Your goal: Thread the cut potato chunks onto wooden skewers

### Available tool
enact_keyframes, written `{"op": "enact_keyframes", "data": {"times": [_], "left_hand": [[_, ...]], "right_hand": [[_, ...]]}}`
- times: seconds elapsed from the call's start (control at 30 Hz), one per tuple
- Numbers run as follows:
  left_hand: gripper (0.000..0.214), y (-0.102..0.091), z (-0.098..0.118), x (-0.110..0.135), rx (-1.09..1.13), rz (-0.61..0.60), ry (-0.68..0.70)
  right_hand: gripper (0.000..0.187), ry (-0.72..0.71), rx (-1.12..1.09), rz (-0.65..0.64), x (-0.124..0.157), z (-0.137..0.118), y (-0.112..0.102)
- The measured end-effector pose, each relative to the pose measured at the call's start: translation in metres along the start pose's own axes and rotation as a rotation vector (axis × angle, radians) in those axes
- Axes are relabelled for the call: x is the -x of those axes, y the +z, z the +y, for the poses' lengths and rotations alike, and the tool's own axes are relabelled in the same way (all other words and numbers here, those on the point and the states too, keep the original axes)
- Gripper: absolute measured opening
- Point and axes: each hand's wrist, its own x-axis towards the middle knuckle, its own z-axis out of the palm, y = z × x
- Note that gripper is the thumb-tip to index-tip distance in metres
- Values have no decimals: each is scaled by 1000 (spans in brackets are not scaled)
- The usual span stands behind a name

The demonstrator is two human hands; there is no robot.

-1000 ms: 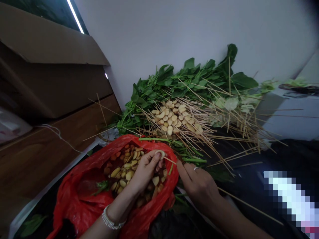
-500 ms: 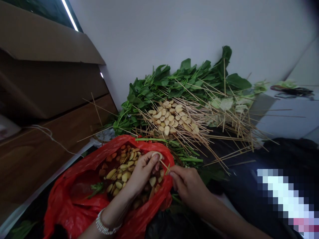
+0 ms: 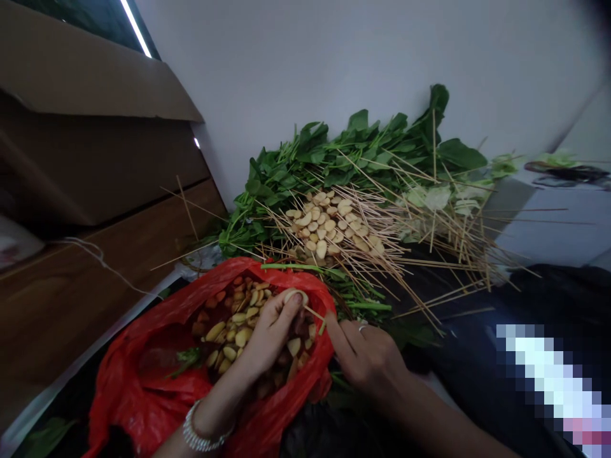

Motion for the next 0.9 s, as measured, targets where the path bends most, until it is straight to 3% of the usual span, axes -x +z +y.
{"op": "enact_keyframes", "data": {"times": [0.27, 0.33, 0.47, 0.53, 0.63, 0.8, 0.9], "left_hand": [[38, 3, -2, 5, -7, -79, 63], [38, 5, 1, 7, -26, -68, 67], [39, 7, 5, 9, -44, -47, 46], [40, 7, 5, 9, -38, -54, 30], [38, 8, 3, 8, -33, -64, 26], [37, 9, -1, 7, -87, -45, 69], [38, 9, -5, 7, -59, -48, 44]], "right_hand": [[30, 71, -130, 13, 9, -2, 8], [32, 195, -351, -58, 6, -3, 6], [31, 575, -977, -276, -8, -5, -4], [29, 690, -1136, -339, -12, -5, -8], [27, 621, -993, -291, -8, -5, -5], [34, 208, -288, -96, 11, -9, 8], [32, 297, -414, -153, 8, -11, 6]]}}
